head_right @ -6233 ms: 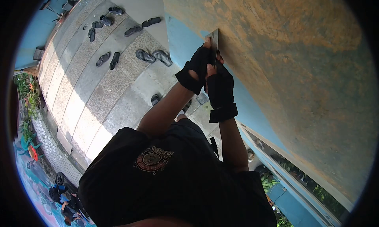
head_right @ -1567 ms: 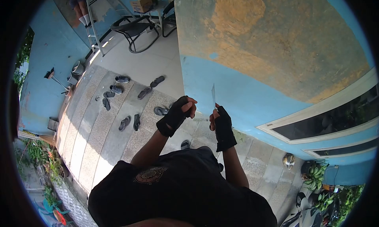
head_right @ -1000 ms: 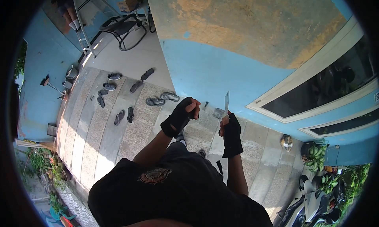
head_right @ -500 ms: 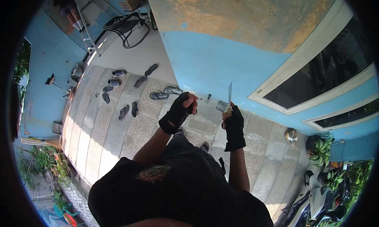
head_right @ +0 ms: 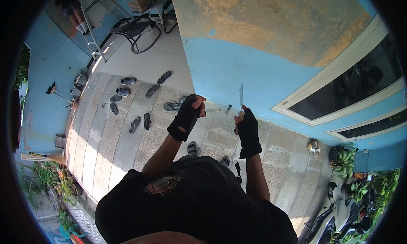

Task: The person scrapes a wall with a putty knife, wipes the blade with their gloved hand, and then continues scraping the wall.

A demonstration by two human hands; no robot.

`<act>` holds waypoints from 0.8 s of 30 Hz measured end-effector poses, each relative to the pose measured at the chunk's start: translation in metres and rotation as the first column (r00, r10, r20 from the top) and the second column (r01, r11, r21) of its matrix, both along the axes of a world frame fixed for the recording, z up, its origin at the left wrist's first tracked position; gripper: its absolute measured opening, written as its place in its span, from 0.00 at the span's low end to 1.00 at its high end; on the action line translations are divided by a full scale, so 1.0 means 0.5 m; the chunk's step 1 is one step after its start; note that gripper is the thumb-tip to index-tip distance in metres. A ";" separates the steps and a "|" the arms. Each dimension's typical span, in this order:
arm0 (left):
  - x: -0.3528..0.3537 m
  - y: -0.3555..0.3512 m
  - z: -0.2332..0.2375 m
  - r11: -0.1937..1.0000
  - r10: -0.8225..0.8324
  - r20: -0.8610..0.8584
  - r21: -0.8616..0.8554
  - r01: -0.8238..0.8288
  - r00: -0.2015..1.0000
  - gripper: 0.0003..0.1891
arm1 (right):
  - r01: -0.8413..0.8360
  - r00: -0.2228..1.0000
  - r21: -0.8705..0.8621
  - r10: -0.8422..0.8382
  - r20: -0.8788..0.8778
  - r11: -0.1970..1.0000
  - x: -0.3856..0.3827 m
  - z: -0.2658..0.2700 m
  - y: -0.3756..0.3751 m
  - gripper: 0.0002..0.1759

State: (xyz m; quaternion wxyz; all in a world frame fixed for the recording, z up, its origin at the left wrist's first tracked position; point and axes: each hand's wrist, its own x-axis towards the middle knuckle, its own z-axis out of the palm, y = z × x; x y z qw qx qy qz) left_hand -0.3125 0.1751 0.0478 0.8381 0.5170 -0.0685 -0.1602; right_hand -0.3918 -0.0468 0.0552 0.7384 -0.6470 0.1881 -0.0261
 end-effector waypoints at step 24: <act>0.219 0.080 -0.004 0.998 -0.060 -0.044 0.020 0.061 0.997 0.15 | -0.008 1.000 0.010 0.009 -0.029 1.000 0.218 -0.022 0.073 0.34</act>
